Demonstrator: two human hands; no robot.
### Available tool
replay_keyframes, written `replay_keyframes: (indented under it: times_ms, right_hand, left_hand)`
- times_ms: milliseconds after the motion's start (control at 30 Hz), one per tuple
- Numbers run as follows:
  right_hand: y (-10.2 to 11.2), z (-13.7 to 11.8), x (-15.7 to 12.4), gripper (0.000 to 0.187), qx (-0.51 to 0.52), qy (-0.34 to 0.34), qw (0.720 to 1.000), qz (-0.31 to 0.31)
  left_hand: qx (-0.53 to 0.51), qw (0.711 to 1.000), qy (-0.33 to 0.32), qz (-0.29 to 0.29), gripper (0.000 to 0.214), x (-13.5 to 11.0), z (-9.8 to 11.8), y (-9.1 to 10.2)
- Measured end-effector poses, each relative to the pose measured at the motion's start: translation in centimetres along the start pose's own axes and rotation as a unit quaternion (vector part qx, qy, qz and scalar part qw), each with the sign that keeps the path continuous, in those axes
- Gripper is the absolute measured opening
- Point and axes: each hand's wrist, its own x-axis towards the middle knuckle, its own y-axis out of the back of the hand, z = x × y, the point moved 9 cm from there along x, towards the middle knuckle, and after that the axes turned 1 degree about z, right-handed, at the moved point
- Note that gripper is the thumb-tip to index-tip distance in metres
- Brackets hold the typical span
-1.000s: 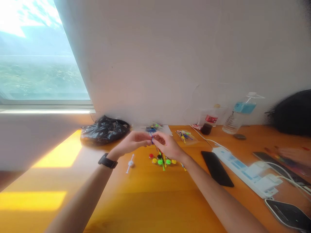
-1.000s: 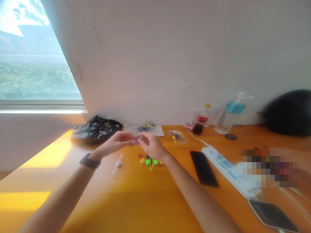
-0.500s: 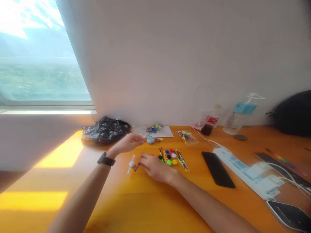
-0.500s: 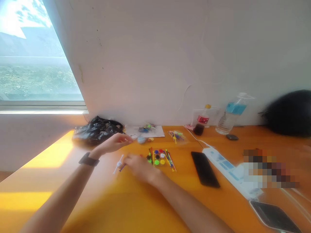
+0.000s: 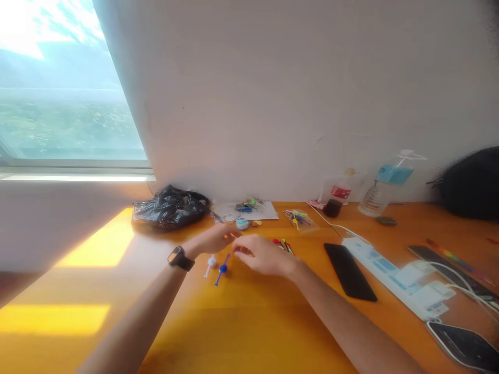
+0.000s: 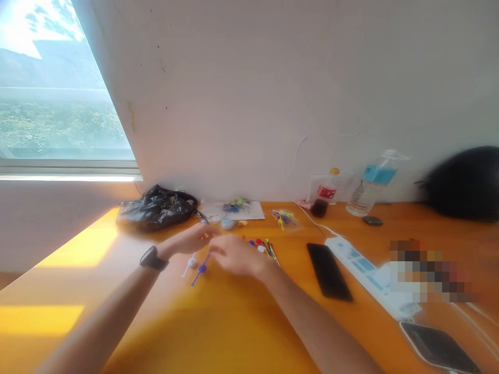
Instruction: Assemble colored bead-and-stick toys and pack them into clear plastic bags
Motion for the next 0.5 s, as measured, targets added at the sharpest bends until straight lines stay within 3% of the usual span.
replay_keyframes:
  times_ms: [100,167,300,500]
  right_hand:
    - [3.6,3.8,-0.3,0.018,-0.063,-0.074,0.993,0.066]
    - [4.4,6.5,-0.8,0.016,-0.107,-0.122,0.985,0.065]
    - [3.1,10.3,-1.5,0.016,-0.150,-0.195,0.969,-0.013]
    - [1.2,11.5,-1.5,0.014,-0.194,-0.210,0.958,-0.034]
  left_hand:
    - [0.000,1.000,0.012,-0.005,0.037,0.0,-0.2,-0.5]
    - [-0.009,1.000,0.018,-0.013,0.034,0.1,-0.3,-1.3]
    - [-0.010,0.999,0.013,-0.042,0.029,0.3,-0.2,-3.5]
    - [0.012,0.996,0.076,-0.037,0.025,0.0,-0.1,-4.5]
